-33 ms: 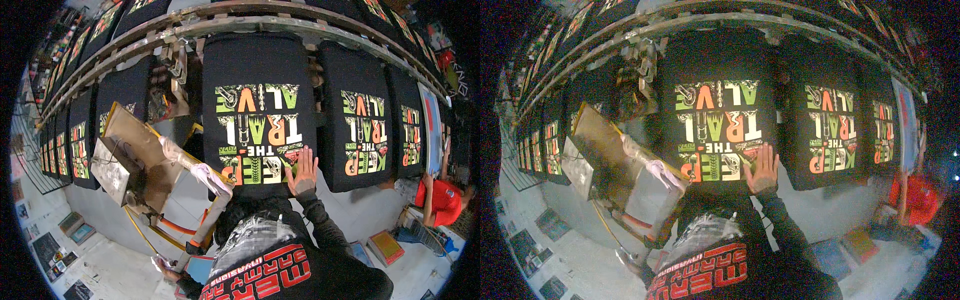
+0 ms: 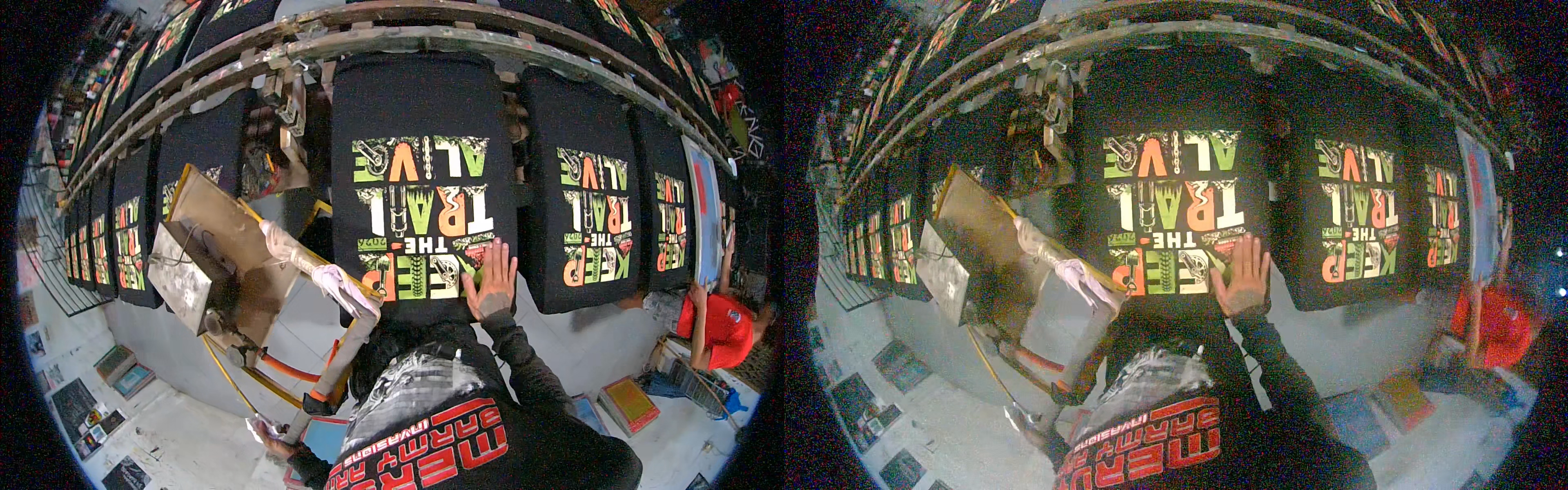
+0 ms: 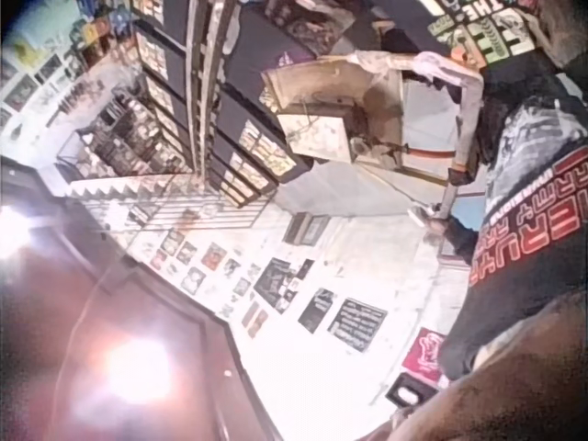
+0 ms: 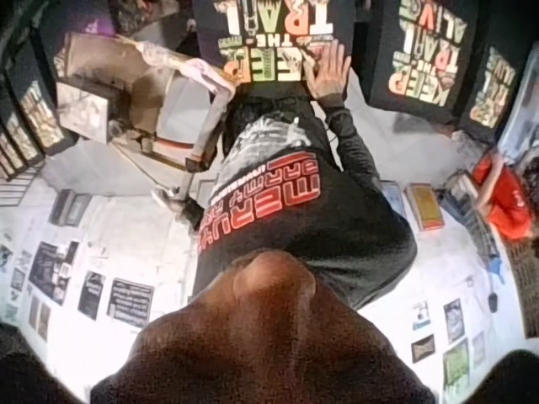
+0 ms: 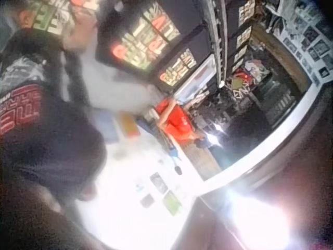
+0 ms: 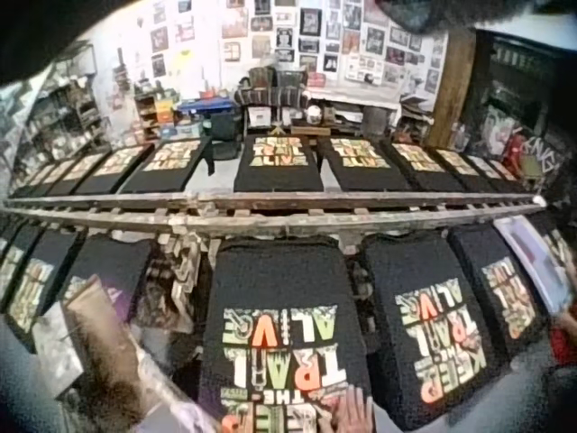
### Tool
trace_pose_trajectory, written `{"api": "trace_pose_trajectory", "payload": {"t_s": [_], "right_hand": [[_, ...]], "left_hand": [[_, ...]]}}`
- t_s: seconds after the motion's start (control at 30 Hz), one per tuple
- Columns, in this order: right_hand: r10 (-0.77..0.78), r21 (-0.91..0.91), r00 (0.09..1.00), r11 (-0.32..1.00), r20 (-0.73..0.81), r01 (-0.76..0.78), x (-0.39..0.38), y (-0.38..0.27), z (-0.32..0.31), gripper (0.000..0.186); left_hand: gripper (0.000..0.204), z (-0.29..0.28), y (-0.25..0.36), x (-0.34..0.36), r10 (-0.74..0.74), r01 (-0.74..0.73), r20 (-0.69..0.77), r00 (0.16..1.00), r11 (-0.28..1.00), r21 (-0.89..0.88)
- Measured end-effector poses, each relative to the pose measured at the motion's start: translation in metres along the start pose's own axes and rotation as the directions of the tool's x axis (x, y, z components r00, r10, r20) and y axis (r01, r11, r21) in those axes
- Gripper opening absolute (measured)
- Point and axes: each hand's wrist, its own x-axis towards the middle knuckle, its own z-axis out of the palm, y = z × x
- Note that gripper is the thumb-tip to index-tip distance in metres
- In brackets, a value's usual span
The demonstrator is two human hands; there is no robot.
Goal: The person moves a flash dryer over T-shirts mounted on a screen printing carousel to cure the ink, using their hands to position the dryer and smooth the fabric.
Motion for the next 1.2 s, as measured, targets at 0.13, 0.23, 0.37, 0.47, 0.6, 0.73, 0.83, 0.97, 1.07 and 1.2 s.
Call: {"api": "trace_pose_trajectory", "payload": {"t_s": [0.13,0.23,0.37,0.47,0.6,0.73,0.83,0.97,1.07,1.2], "right_hand": [[-0.039,-0.016,0.990,0.999,0.136,0.041,-0.004,-0.002,-0.006,0.075],[0.072,-0.039,0.997,0.997,0.035,-0.071,0.005,-0.010,-0.007,0.069],[-0.041,0.163,0.997,0.985,-0.071,0.052,0.029,-0.044,-0.010,0.054],[-0.128,0.711,0.992,0.699,0.012,0.082,0.050,-0.123,-0.032,0.048],[-0.367,0.863,0.902,0.505,0.229,-0.014,0.086,-0.206,-0.050,0.057],[-0.475,0.591,0.791,0.786,0.386,0.183,0.114,-0.249,-0.037,0.062],[-0.540,0.433,0.784,0.813,0.307,0.390,0.099,-0.270,-0.042,0.062],[-0.590,0.366,0.725,0.801,0.355,0.473,0.119,-0.254,-0.023,0.059],[-0.709,0.399,0.670,0.692,0.219,0.602,0.122,-0.247,-0.016,0.054],[-0.751,0.364,0.619,0.656,0.229,0.661,0.100,-0.262,-0.033,0.040]], "left_hand": [[0.040,-0.013,-0.013,0.006,-0.079,0.079,-0.010,0.997,0.997,-0.026],[0.037,-0.036,-0.048,0.017,-0.214,0.205,-0.002,0.977,0.937,-0.284],[0.035,0.047,0.073,-0.038,-0.155,0.158,0.031,0.987,0.977,-0.143],[0.031,0.023,0.032,-0.012,-0.084,0.082,-0.001,0.997,0.985,-0.151],[0.033,0.033,0.059,-0.025,-0.135,0.135,0.022,0.991,0.930,-0.343],[0.035,0.028,0.048,-0.024,-0.204,0.201,0.042,0.978,0.867,-0.456],[0.039,0.023,0.047,-0.023,-0.160,0.164,0.050,0.986,0.856,-0.491],[0.036,0.016,0.049,-0.025,-0.259,0.333,0.214,0.942,0.796,-0.505],[0.033,0.012,0.055,-0.029,-0.214,0.302,0.256,0.943,0.872,-0.385],[0.038,-0.006,0.052,-0.049,-0.248,0.344,0.256,0.934,0.814,-0.468]]}}
